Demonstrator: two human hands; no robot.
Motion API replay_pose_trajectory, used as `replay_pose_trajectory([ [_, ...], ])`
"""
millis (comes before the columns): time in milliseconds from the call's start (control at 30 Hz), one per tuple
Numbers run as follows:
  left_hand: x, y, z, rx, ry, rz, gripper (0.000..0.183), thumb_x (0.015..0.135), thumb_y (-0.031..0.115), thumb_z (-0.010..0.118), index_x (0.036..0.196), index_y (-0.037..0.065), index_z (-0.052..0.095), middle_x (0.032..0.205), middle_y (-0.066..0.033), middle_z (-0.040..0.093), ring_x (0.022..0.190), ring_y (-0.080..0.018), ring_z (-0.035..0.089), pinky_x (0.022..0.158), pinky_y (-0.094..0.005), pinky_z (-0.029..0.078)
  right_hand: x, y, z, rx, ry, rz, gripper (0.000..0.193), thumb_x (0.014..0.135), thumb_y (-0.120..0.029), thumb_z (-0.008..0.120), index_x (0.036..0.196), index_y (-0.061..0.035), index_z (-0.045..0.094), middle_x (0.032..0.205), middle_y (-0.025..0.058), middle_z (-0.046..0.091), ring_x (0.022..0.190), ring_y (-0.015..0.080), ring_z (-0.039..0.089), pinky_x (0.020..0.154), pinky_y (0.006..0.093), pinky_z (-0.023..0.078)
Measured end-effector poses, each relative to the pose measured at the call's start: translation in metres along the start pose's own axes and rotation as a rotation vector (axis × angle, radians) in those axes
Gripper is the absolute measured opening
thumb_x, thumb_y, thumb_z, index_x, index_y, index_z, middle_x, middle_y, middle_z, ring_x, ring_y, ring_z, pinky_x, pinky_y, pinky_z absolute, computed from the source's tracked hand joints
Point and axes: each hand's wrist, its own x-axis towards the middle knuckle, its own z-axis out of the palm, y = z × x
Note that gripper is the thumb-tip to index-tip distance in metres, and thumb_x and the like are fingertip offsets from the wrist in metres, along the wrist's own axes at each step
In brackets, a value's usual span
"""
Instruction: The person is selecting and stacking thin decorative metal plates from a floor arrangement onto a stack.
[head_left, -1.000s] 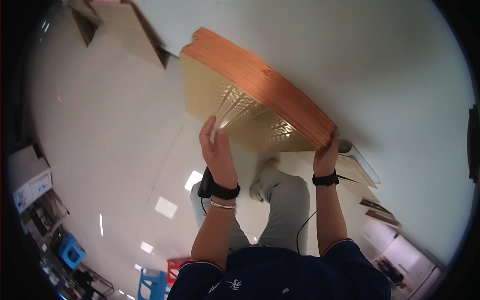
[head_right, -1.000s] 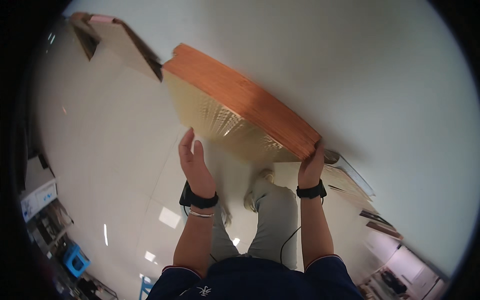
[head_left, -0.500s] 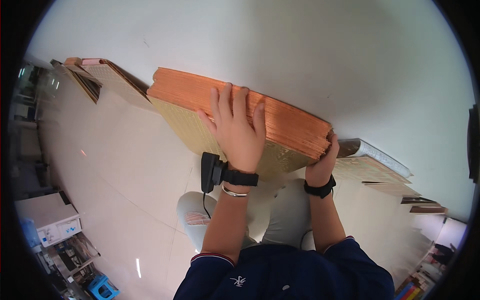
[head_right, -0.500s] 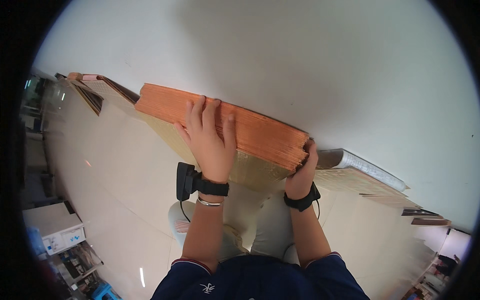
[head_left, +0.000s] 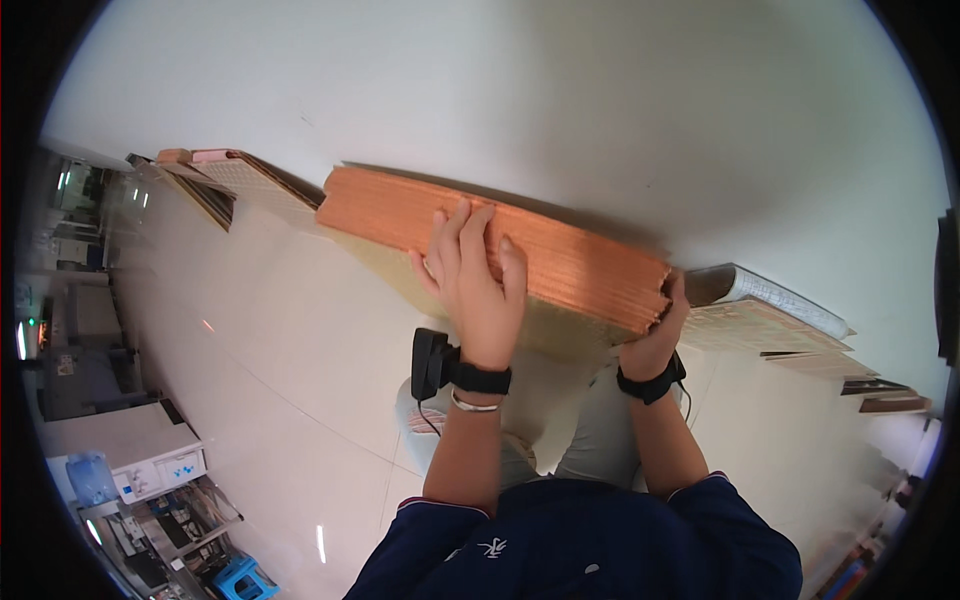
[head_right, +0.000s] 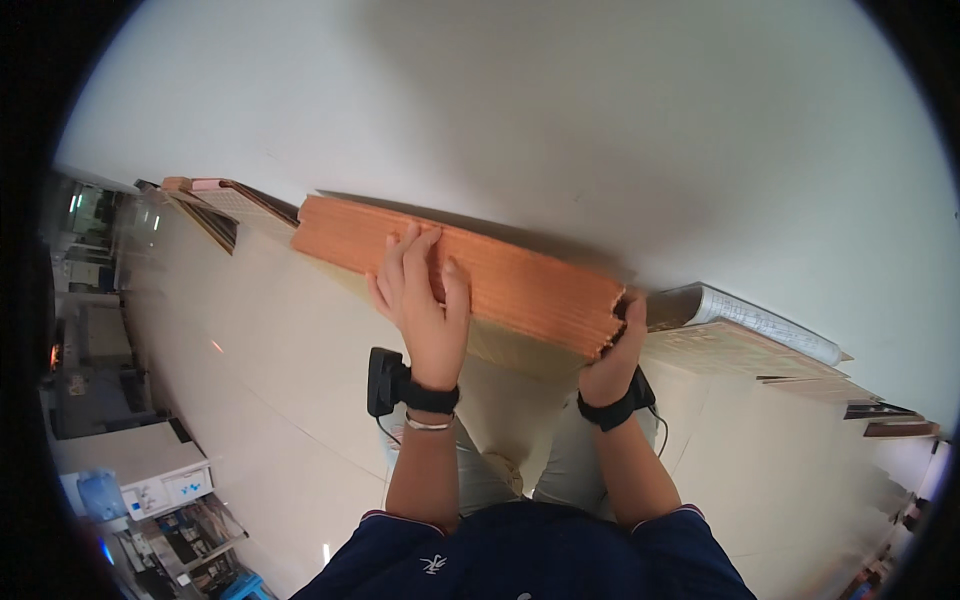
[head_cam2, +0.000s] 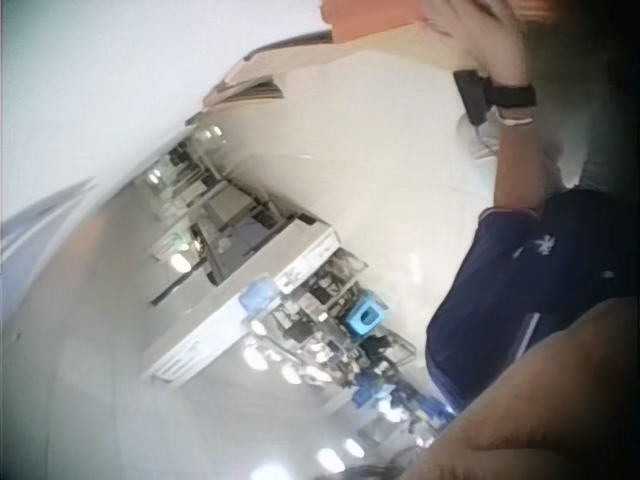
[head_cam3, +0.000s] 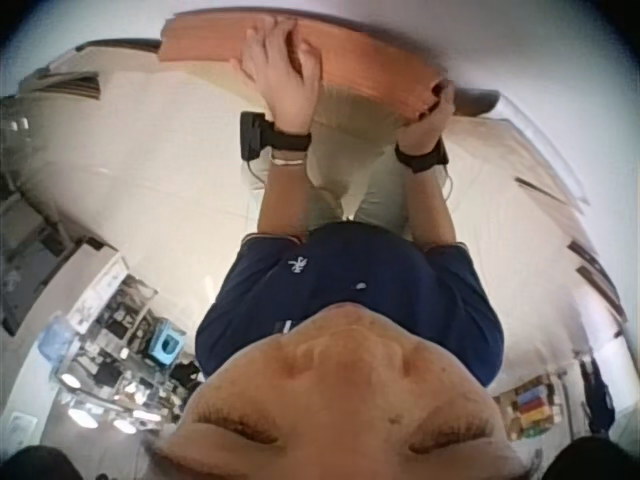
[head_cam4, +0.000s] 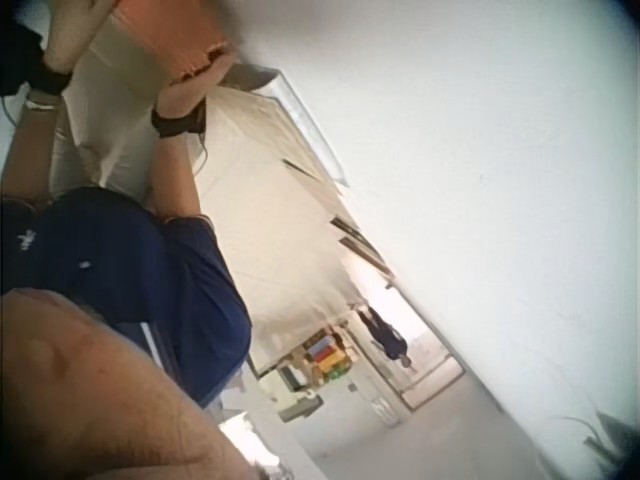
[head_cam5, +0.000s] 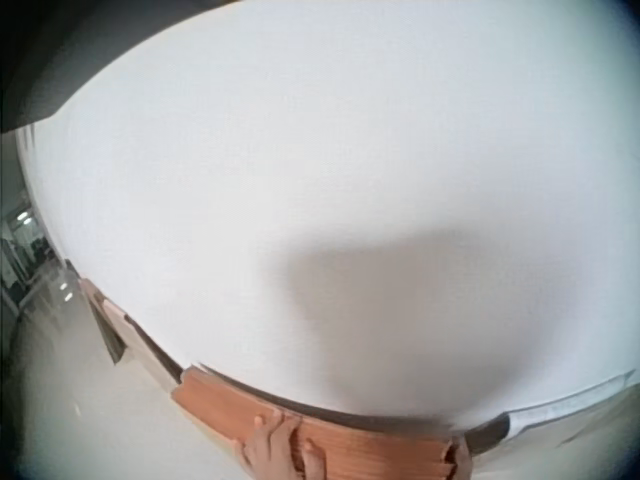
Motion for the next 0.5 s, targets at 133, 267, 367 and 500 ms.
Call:
replay_pose_trajectory([
  [133,-0.014,0.001,-0.018,0.032,-0.081,-0.030,0.035,0.082,0.015,0.048,0.117,0.011,0.052,0.124,-0.0083,0.045,0.124,-0.0285,0.031,0.103,-0.0485,0.005,-0.018,-0.002,-0.010,-0.323,-0.051,-0.127,0.035,0.094,-0.032,0.024,0.099,-0.0032,0.045,0.096,0.0054,0.051,0.091,0.0130,0.048,0.082,0.0269,0.038],
  [267,-0.029,-0.005,-0.038,0.080,-0.103,-0.044,0.038,0.081,0.016,0.048,0.118,0.011,0.054,0.124,-0.0098,0.044,0.122,-0.0294,0.032,0.103,-0.0487,0.004,-0.035,-0.016,-0.012,-0.057,-0.140,0.113,0.038,0.094,-0.036,0.025,0.097,-0.0039,0.045,0.098,0.0082,0.051,0.090,0.0146,0.048,0.082,0.0278,0.037],
  [367,-0.040,-0.006,-0.051,0.088,-0.103,-0.073,0.037,0.079,0.018,0.049,0.114,0.012,0.057,0.122,-0.0109,0.045,0.120,-0.0299,0.033,0.102,-0.0483,0.004,-0.030,-0.028,-0.029,-0.150,-0.281,0.162,0.043,0.094,-0.039,0.025,0.095,-0.0024,0.048,0.100,0.0112,0.054,0.094,0.0165,0.050,0.085,0.0301,0.037],
  [500,-0.048,-0.009,-0.067,0.130,-0.150,-0.078,0.034,0.078,0.017,0.051,0.111,0.014,0.059,0.121,-0.0110,0.046,0.119,-0.0297,0.035,0.102,-0.0485,0.006,0.001,-0.063,-0.023,-0.460,-0.589,0.228,0.044,0.094,-0.032,0.031,0.086,0.0018,0.058,0.088,0.0129,0.060,0.088,0.0207,0.057,0.081,0.0313,0.042],
])
